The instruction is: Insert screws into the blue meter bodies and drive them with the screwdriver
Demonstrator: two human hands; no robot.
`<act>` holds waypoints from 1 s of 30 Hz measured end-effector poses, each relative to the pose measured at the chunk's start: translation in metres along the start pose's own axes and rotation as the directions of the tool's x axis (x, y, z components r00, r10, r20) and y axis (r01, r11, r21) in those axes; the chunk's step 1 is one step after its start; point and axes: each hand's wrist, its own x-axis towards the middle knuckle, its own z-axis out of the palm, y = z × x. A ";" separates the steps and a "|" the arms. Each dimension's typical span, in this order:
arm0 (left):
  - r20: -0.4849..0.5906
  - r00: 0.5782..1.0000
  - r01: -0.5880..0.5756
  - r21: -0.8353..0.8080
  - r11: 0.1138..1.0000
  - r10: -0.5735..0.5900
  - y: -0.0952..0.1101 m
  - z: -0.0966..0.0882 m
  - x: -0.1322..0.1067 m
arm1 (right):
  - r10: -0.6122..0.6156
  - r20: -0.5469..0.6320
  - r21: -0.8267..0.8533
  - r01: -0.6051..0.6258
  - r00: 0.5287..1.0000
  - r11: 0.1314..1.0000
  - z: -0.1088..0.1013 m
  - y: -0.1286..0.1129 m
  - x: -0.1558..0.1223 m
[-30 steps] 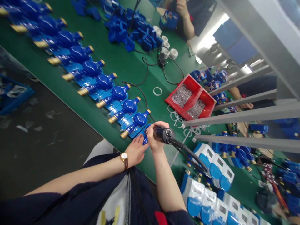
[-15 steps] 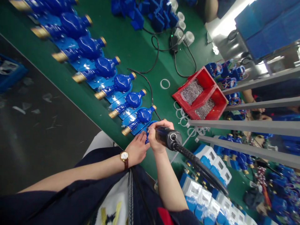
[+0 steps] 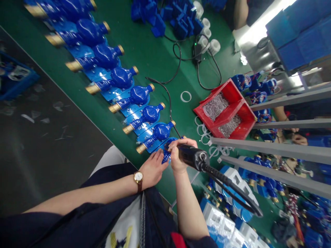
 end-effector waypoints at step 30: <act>-0.088 0.986 0.148 0.072 0.986 -0.142 -0.056 -0.039 -0.001 | -0.075 -0.108 -0.073 0.067 0.991 0.995 0.023 -0.017 -0.001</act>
